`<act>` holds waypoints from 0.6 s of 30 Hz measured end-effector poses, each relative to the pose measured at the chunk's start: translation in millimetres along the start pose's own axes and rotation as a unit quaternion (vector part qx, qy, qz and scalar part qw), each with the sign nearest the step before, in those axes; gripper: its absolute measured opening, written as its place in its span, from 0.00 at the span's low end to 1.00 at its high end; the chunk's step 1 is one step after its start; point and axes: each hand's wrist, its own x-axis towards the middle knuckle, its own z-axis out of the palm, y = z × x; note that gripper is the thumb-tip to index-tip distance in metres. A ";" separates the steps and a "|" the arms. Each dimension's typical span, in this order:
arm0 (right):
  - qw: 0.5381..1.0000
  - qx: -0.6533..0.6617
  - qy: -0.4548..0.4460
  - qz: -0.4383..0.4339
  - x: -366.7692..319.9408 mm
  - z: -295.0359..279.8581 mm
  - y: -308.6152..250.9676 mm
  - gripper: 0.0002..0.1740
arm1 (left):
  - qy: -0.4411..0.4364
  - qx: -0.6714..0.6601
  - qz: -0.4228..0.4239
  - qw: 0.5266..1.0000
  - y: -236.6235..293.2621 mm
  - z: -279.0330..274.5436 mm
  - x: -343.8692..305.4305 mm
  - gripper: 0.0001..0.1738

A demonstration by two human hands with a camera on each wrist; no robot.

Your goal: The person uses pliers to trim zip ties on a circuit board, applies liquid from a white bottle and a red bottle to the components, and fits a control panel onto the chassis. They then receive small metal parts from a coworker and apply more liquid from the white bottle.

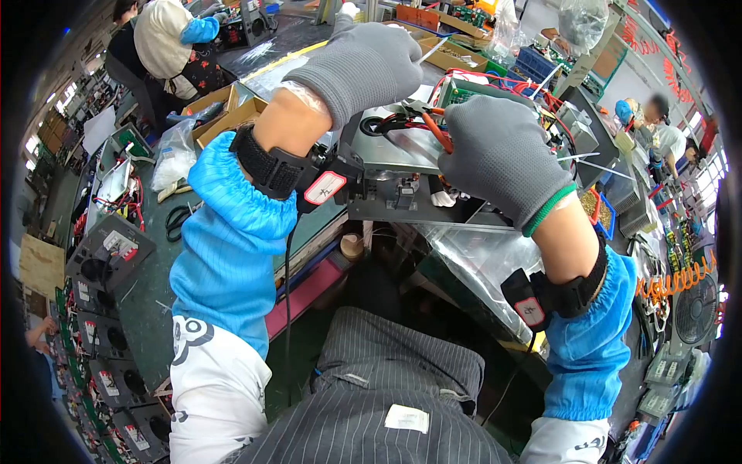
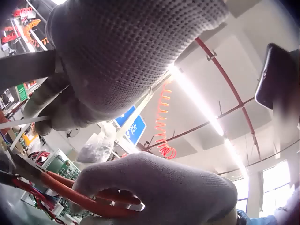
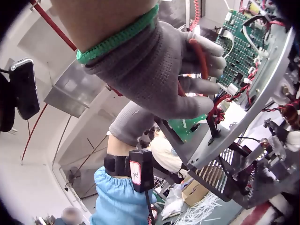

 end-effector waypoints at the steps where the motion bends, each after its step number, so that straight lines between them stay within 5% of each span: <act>1: 1.000 -0.028 0.010 -0.006 0.9 1.4 -1.3 0.19 | 0.001 0.000 0.000 1.000 -0.7 3.4 1.3 0.21; 2: 0.998 -0.056 0.019 -0.012 2.0 1.5 -2.7 0.27 | 0.006 -0.012 0.010 1.000 -2.1 7.6 2.4 0.21; 6: 0.998 -0.059 -0.037 -0.002 7.7 1.2 -3.9 0.26 | 0.012 -0.052 0.022 0.998 -2.8 9.5 1.2 0.20; 9: 0.999 -0.029 0.006 -0.042 4.2 18.4 5.9 0.24 | -0.008 -0.084 0.006 0.996 -0.4 2.5 -2.9 0.20; 11: 0.997 -0.029 0.034 -0.064 -2.5 23.1 8.9 0.12 | 0.005 -0.109 -0.004 0.994 0.1 6.2 -4.4 0.20; 15: 0.999 0.018 -0.008 -0.040 -4.3 43.1 22.1 0.11 | 0.044 -0.158 -0.029 0.986 -0.2 10.5 -5.3 0.20; 18: 0.983 0.111 0.116 -0.084 -15.9 57.9 31.4 0.10 | 0.154 -0.212 0.001 0.965 3.6 8.8 -8.9 0.15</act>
